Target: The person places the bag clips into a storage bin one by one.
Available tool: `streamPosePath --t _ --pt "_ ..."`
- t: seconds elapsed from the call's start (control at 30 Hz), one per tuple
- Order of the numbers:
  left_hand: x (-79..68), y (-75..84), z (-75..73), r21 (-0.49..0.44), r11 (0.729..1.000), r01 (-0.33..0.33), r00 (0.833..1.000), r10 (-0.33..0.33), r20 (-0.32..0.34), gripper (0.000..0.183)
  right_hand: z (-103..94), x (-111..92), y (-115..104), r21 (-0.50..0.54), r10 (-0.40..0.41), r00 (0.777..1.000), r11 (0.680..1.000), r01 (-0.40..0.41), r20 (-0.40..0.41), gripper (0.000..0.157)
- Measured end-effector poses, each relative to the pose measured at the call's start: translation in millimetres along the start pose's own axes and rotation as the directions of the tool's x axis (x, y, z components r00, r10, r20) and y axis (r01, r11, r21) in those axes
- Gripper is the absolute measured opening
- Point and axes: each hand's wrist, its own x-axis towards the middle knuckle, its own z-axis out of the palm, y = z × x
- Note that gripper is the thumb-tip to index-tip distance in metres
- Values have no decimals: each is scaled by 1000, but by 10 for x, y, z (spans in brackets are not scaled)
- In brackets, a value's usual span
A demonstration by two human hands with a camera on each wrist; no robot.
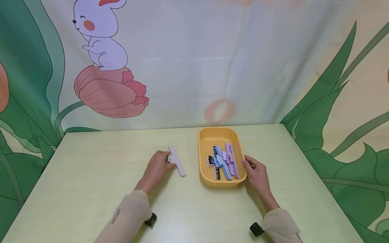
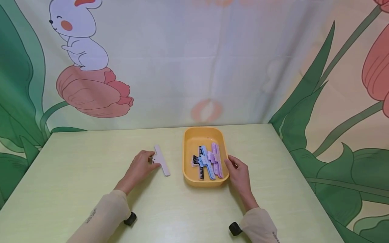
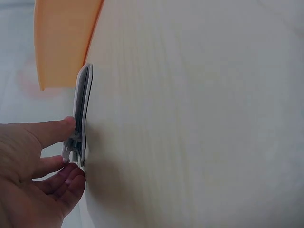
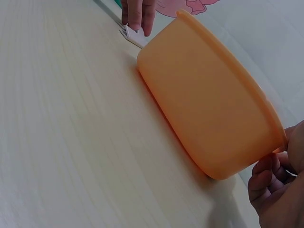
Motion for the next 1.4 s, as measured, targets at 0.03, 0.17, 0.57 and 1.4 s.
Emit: streamPosePath --t 0.03,0.17,0.57,1.4 --pt "1 0 0 0 1000 1 1000 -1 3 54 -3 -2 -1 -2 -1 1000 1000 1 0 44" --pt "3 2 -3 -2 1000 8 1000 -8 13 52 -10 -5 0 0 -7 1000 1000 7 0 45" --pt "13 -16 -10 15 1000 2 1000 -2 28 39 12 -2 15 -1 -10 1000 1000 10 -10 41" --pt "-12 -56 -28 -69 998 3 999 -1 33 49 2 -5 14 -2 -10 1000 1000 10 -7 40"
